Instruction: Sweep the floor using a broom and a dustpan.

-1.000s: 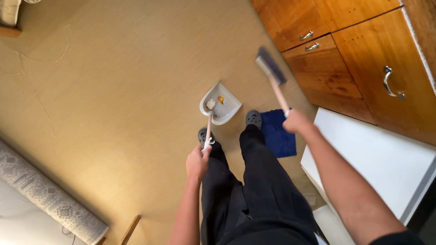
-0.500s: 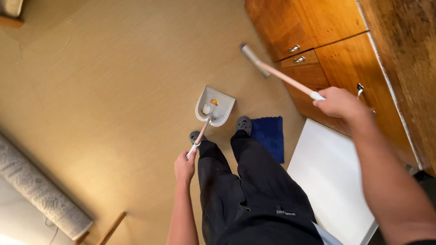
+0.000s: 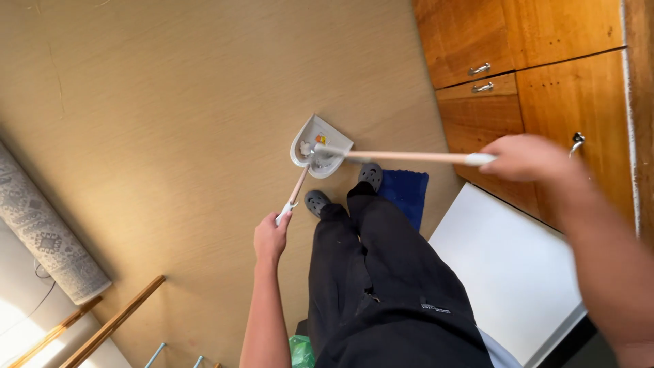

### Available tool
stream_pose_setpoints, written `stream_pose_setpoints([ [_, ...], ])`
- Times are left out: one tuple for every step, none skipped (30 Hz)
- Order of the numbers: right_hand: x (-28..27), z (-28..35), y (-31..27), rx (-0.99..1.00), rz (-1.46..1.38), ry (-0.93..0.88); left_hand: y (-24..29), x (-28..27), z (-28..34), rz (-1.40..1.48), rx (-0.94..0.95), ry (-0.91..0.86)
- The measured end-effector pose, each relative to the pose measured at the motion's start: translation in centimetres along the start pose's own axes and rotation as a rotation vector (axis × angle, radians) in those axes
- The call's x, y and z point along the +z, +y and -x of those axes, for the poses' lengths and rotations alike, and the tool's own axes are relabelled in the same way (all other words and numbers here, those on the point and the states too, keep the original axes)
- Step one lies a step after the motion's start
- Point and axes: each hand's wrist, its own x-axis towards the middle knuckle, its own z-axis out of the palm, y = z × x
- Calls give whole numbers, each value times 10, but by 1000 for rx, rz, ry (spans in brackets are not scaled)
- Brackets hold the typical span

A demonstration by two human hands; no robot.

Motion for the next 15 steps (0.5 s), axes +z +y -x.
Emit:
stream_pose_setpoints([
  [-6,-5,15,-3,6,2,-9,-5,5,6,-3,4],
  [-12,-10,29,12,-51,13,-18,-9,10,23,-32,-1],
  [-18,-16,42,25,-110,24,-28,-16,15,38,-61,-3],
  [-12,-28,32,19,-106,26,-41,-11,12,42,-63,3],
  [-5,-39,25,79,-153,53,-54,-4,10,47,-62,17],
  [2,-50,17,140,-201,79,-67,2,8,51,-61,30],
  [32,-65,-17,135,-191,81,-71,4,6,60,-65,35],
  [63,-80,-52,127,-183,155,-75,5,4,64,-52,58],
  [96,-93,-85,120,-173,226,-81,8,4,68,-40,79],
  [136,-101,-110,117,-162,227,-85,11,4,77,-47,80],
  [176,-111,-136,53,-122,203,-87,13,0,89,-26,92],
  [214,-121,-161,-10,-80,178,-89,15,-5,100,-5,105],
  [213,-107,-175,-6,-80,181,-95,16,-6,102,-2,104],
  [212,-93,-187,-49,-6,84,-101,17,-7,125,27,98],
  [207,-81,-198,-91,65,-4,-102,19,-11,149,65,96],
])
